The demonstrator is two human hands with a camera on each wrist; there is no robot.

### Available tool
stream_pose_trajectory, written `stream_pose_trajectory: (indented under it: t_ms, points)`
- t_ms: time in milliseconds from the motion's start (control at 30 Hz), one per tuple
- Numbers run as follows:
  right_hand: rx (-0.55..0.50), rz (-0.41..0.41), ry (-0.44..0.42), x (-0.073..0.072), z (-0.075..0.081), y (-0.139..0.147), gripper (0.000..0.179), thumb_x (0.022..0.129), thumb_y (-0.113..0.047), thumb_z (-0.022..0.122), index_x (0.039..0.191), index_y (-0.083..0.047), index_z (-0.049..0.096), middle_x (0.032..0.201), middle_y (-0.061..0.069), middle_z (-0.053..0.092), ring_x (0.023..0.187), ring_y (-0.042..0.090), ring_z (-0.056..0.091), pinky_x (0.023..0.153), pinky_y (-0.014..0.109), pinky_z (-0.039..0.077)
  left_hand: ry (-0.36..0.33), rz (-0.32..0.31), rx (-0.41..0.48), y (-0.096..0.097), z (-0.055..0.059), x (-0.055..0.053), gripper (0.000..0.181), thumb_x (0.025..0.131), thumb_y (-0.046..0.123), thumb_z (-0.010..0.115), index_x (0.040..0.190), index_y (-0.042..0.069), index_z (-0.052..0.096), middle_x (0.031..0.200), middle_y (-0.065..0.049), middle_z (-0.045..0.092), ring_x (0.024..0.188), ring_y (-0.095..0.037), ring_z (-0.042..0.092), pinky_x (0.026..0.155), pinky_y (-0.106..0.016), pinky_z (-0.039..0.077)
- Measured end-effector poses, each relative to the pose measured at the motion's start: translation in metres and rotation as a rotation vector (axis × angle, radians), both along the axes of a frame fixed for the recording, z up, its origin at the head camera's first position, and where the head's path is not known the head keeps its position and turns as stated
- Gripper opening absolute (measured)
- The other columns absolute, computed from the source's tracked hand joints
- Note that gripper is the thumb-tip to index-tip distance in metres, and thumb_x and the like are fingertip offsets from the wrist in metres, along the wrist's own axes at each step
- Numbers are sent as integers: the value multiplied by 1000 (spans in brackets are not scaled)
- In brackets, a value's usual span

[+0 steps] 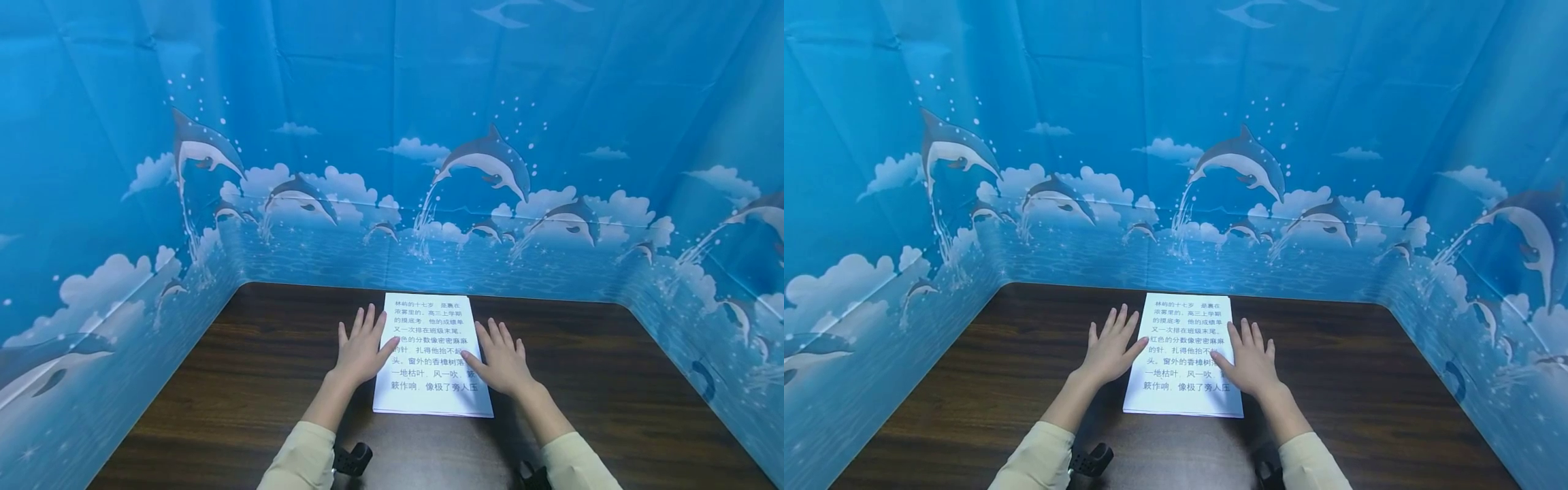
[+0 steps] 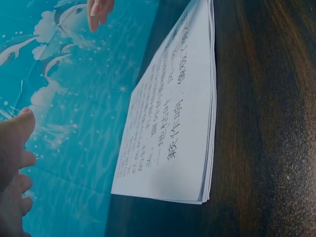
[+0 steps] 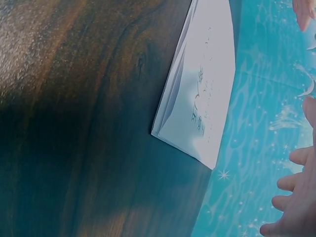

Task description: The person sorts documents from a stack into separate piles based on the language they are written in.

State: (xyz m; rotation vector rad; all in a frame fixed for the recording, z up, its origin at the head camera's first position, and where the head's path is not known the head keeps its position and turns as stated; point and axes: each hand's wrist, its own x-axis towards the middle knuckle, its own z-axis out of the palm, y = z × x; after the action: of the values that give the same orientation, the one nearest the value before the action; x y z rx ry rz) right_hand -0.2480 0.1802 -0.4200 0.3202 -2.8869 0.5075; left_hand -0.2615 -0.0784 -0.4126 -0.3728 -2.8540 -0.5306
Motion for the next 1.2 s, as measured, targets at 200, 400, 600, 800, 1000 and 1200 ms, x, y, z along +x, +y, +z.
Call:
stream_pose_trajectory:
  t_ms: [200, 400, 600, 800, 1000, 1200]
  points:
    - [-58, -23, -40, -3, 1, 1, 70, 82, -44, 49, 134, -2, 27, 136, 24, 20, 124, 40, 11, 90, 63, 8, -27, 5, 61, -2, 0, -4, 65, 85, 49, 38, 135, 7, 28, 140, -13, 15, 128, -28, 5, 96, -55, 0]
    - [-175, -70, -96, -11, 2, 3, 66, 85, -41, 46, 132, 2, 28, 133, 25, 25, 121, 41, 19, 90, 61, 16, -77, 22, 188, -4, 0, -13, 62, 87, 44, 39, 133, 2, 30, 138, -16, 20, 126, -29, 13, 96, -55, 7]
    - [-396, -142, -158, -34, -22, 14, 61, 87, -37, 45, 130, 4, 29, 129, 26, 31, 117, 41, 28, 89, 54, 26, -199, 49, 425, -6, -4, -26, 63, 88, 43, 37, 131, -3, 30, 134, -20, 28, 123, -33, 23, 95, -50, 20]
    - [-532, -210, -233, -88, -96, 43, 72, 83, -55, 36, 131, -2, 29, 128, 21, 35, 114, 38, 34, 84, 52, 34, -401, 97, 862, -10, -29, -52, 79, 81, 62, 31, 131, 1, 31, 133, -16, 32, 121, -33, 27, 93, -49, 25]
    - [-807, -296, -378, -90, -99, 44, 72, 83, -54, 40, 131, -1, 28, 129, 19, 32, 114, 38, 34, 85, 50, 35, -504, 144, 1055, -15, -81, -93, 93, 69, 74, 29, 135, 8, 25, 134, -14, 31, 121, -30, 29, 91, -51, 27]
    - [-1100, -325, -471, -55, -50, 30, 73, 86, -46, 42, 134, 3, 16, 133, 25, 24, 118, 38, 28, 92, 47, 28, -588, 195, 1241, -13, -78, -90, 101, 63, 79, 31, 135, 9, 23, 136, -15, 27, 122, -31, 26, 93, -52, 23]
